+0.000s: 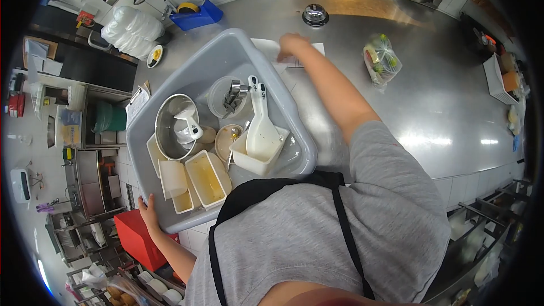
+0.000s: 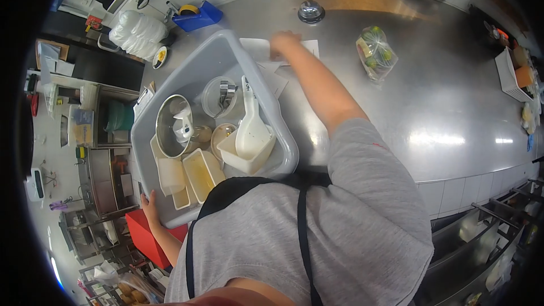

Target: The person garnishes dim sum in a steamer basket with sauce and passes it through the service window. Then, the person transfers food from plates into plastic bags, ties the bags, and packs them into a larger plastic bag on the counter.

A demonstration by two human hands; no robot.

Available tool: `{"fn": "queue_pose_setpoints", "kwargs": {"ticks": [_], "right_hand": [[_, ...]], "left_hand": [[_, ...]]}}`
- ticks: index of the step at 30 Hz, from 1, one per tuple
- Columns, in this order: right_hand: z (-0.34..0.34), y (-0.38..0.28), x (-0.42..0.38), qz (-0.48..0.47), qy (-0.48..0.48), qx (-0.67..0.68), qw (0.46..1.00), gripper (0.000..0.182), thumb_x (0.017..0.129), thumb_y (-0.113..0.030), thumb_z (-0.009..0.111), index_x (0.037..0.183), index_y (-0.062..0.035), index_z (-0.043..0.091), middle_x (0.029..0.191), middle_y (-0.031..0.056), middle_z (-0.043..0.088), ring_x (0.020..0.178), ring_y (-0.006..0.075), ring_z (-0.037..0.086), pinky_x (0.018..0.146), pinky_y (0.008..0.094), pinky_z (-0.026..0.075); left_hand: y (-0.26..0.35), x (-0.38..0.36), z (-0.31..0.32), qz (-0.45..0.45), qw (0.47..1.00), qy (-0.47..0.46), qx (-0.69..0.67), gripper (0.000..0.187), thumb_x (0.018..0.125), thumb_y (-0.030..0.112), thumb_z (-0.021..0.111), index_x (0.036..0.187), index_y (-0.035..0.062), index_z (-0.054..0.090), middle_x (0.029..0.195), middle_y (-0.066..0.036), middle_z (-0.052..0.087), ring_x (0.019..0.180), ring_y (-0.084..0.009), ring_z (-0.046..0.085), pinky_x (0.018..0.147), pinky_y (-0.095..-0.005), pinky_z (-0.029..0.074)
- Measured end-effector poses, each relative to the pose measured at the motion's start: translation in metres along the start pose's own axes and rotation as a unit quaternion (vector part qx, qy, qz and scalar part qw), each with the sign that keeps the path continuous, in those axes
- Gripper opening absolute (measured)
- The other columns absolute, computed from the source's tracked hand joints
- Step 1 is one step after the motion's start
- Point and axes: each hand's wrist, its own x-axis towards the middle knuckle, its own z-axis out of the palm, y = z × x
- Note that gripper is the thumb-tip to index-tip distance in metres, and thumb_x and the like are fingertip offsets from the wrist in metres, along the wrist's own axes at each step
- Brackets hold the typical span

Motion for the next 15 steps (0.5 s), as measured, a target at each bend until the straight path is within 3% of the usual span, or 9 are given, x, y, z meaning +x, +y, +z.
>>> {"fn": "queue_pose_setpoints", "kwargs": {"ticks": [2,6,10,12,13,15], "right_hand": [[0.016,-0.020,-0.018,0.039,0.209,-0.002,0.977,0.051,0.061,-0.032,0.070,0.106,-0.0106,0.058,0.112,0.0094,0.053,0.106,0.0240,0.048,0.087,0.0465,0.033],[0.018,-0.039,-0.016,0.081,0.237,0.086,0.964,0.048,0.062,-0.026,0.071,0.105,-0.0094,0.057,0.110,0.0083,0.053,0.105,0.0252,0.048,0.087,0.0464,0.033],[0.016,-0.040,0.005,0.086,0.187,0.059,0.977,0.043,0.064,-0.022,0.069,0.104,-0.0110,0.058,0.105,0.0077,0.057,0.100,0.0255,0.052,0.086,0.0488,0.032],[0.015,-0.040,0.014,0.090,0.097,0.053,0.990,0.037,0.067,-0.019,0.066,0.103,-0.0125,0.059,0.100,0.0086,0.060,0.095,0.0252,0.056,0.082,0.0458,0.037],[0.018,-0.037,0.021,0.090,0.097,0.053,0.990,0.037,0.067,-0.019,0.066,0.103,-0.0125,0.059,0.100,0.0086,0.060,0.095,0.0252,0.056,0.082,0.0458,0.037],[0.023,-0.034,0.024,0.020,0.076,0.091,0.993,0.033,0.069,-0.017,0.063,0.102,-0.0124,0.059,0.099,0.0097,0.061,0.091,0.0263,0.058,0.077,0.0428,0.041]], "left_hand": [[-0.005,0.002,-0.001,0.011,1.000,-0.004,0.002,0.038,0.081,0.022,0.058,0.106,-0.0036,0.045,0.092,-0.012,0.056,0.081,-0.0168,0.052,0.072,-0.0272,0.042],[-0.008,0.003,-0.001,0.035,0.999,0.001,0.023,0.038,0.081,0.023,0.058,0.106,-0.0041,0.045,0.092,-0.013,0.056,0.080,-0.0171,0.052,0.072,-0.0271,0.042],[-0.004,0.003,-0.001,0.040,0.998,-0.011,0.036,0.039,0.081,0.024,0.058,0.105,-0.0041,0.046,0.092,-0.013,0.056,0.079,-0.0171,0.052,0.071,-0.0270,0.042],[0.000,0.000,0.000,0.026,0.999,-0.003,0.037,0.039,0.081,0.024,0.058,0.105,-0.0042,0.046,0.092,-0.013,0.056,0.079,-0.0169,0.052,0.071,-0.0273,0.042],[0.000,-0.001,0.000,0.026,0.999,-0.003,0.037,0.039,0.081,0.024,0.058,0.105,-0.0042,0.046,0.092,-0.013,0.056,0.079,-0.0169,0.052,0.071,-0.0273,0.042],[-0.001,0.000,-0.001,0.039,0.998,0.003,0.052,0.039,0.081,0.026,0.058,0.104,-0.0041,0.047,0.091,-0.013,0.057,0.079,-0.0169,0.053,0.071,-0.0276,0.043]]}}
